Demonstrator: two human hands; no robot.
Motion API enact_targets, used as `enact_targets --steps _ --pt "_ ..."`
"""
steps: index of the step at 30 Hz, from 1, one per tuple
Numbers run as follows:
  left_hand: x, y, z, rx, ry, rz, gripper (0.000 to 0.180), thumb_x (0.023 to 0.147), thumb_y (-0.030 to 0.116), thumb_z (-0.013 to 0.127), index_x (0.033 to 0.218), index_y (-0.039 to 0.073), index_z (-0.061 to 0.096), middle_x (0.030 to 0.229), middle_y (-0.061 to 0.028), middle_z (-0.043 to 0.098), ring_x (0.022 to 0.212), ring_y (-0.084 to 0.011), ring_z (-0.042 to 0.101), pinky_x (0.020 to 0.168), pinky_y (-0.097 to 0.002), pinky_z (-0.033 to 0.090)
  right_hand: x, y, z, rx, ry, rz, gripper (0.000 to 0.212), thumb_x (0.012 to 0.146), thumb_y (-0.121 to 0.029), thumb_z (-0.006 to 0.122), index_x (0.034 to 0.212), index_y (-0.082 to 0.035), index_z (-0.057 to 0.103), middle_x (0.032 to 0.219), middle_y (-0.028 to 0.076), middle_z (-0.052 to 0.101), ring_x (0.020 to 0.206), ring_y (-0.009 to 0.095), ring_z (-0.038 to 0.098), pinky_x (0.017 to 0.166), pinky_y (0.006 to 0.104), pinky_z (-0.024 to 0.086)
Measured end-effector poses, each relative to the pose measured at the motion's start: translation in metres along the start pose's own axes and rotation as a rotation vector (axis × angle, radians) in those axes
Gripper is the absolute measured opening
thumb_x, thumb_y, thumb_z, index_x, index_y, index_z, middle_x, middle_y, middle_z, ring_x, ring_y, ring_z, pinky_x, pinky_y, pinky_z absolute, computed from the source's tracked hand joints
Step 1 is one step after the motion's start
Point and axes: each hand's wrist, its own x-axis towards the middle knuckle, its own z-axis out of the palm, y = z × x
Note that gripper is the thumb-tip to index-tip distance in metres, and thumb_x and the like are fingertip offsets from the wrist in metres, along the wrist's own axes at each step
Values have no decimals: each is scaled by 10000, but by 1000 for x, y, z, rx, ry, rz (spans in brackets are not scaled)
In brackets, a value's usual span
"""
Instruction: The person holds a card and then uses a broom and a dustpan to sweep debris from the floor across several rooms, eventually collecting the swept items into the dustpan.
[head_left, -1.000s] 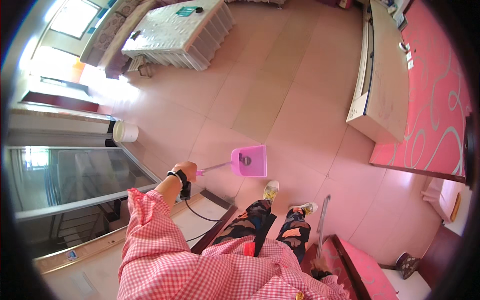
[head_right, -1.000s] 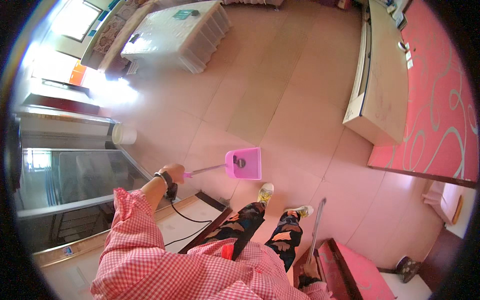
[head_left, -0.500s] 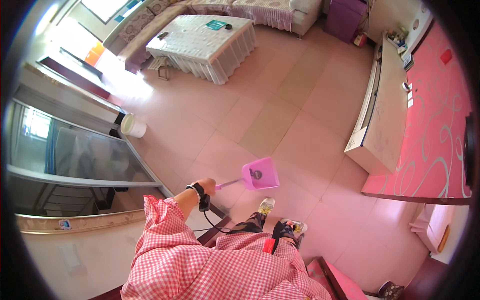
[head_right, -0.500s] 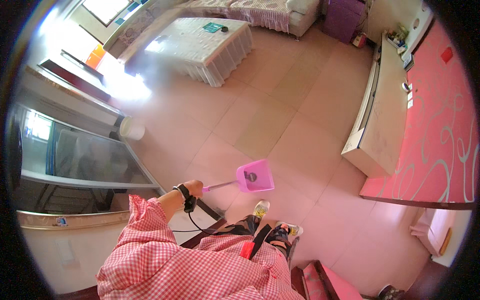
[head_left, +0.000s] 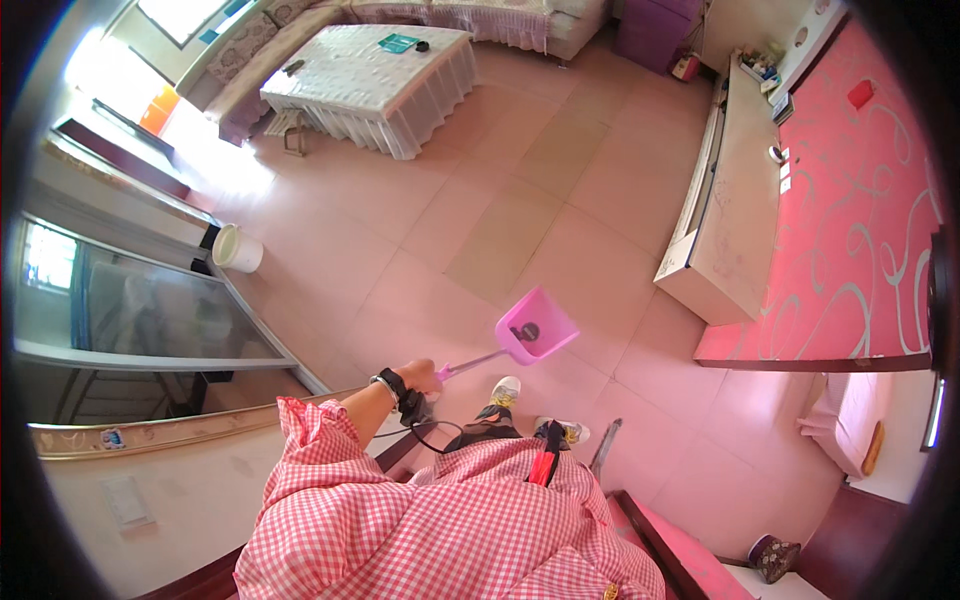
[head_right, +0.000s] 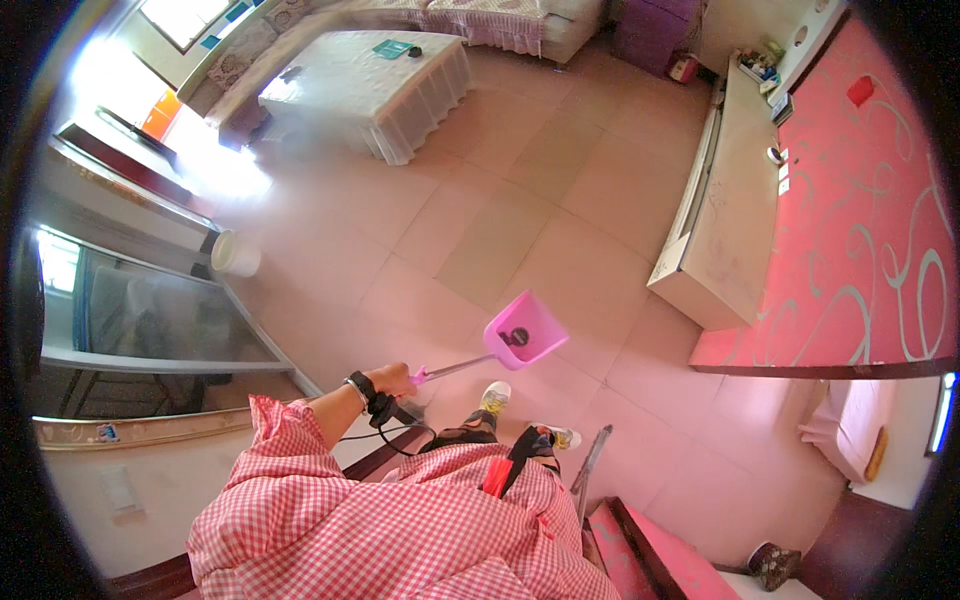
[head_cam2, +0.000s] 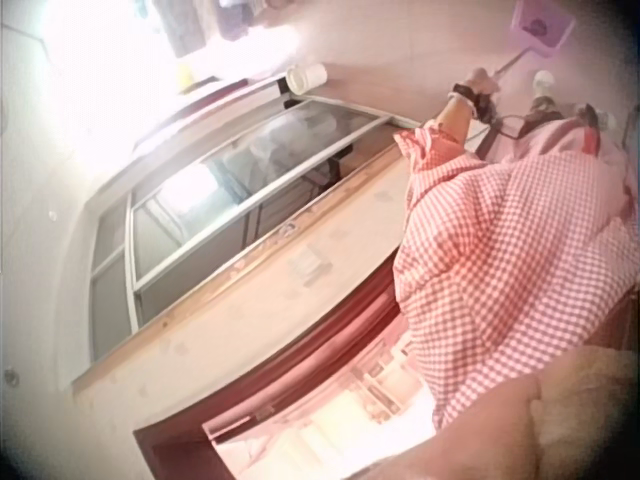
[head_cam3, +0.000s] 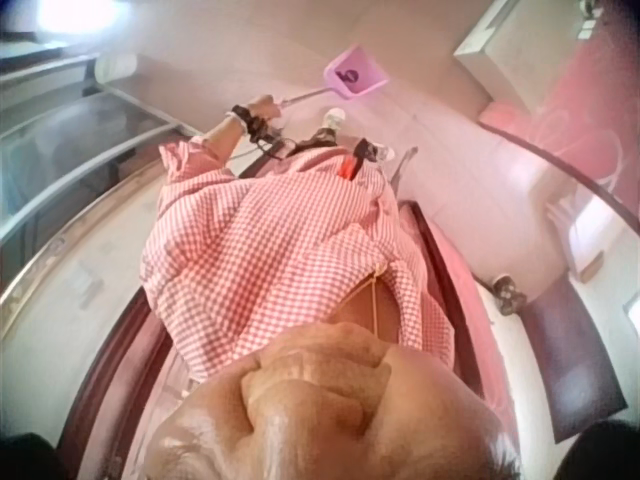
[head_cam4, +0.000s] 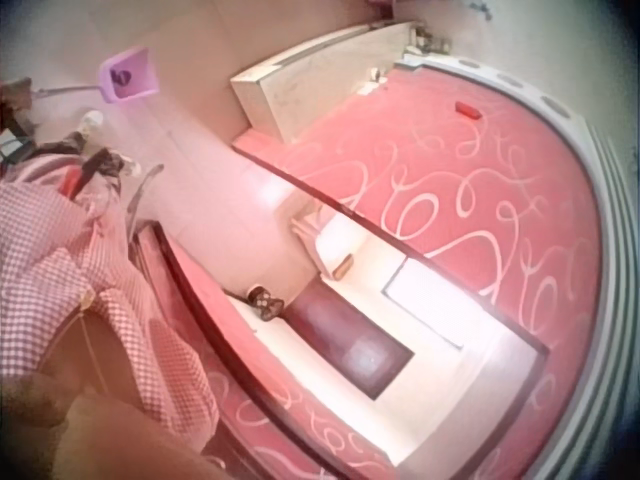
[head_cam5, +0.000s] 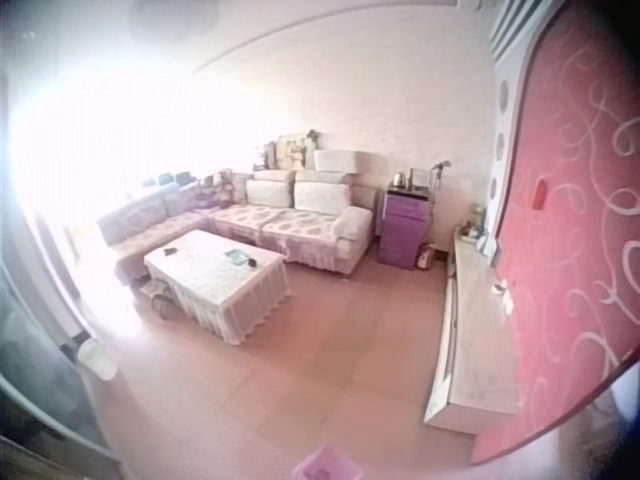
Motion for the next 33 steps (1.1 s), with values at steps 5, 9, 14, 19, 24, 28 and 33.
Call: enact_targets --steps 5,9,14,19,24,28,33 --pt "1 21 0 -11 -21 46 256 603 253 594 563 1 568 490 -74 520 416 -156 483 385 -287 345 -6 10 2 23 9 17 414 642 -172 597 1018 -54 473 812 122 545 781 275 525 645 361 412" --pt "-4 36 0 7 -23 78 266 606 259 599 562 -2 566 497 -71 522 412 -150 477 383 -277 352 -13 20 7 44 15 29 413 639 -187 599 1013 -55 480 826 123 547 791 276 524 653 361 411" --pt "4 45 -1 24 -43 72 276 608 261 600 578 -11 566 511 -74 532 413 -153 482 382 -277 359 -21 34 17 81 28 37 414 636 -205 601 1006 -56 489 845 123 549 803 277 521 663 361 409" --pt "9 36 -3 31 -53 76 278 615 254 597 573 -18 555 510 -76 532 409 -151 487 373 -278 366 -34 49 34 138 40 7 415 633 -223 603 999 -57 498 864 124 551 815 278 519 672 360 407" --pt "17 36 -6 1 -35 133 256 626 226 596 551 -13 542 499 -77 526 408 -146 497 378 -270 392 -50 67 58 219 71 16 417 629 -241 605 992 -58 507 882 124 553 828 279 517 682 360 405" --pt "51 28 -3 138 -80 293 299 675 272 557 521 17 525 453 -69 513 385 -143 491 368 -263 386 -60 84 77 300 123 29 420 627 -255 607 986 -59 515 897 125 554 838 279 515 690 360 404" --pt "99 -53 -7 616 64 604 258 699 252 572 539 50 556 451 -56 514 389 -150 492 365 -305 381 -33 76 98 319 132 -48 423 624 -273 609 979 -60 524 916 125 556 850 280 513 699 359 402"
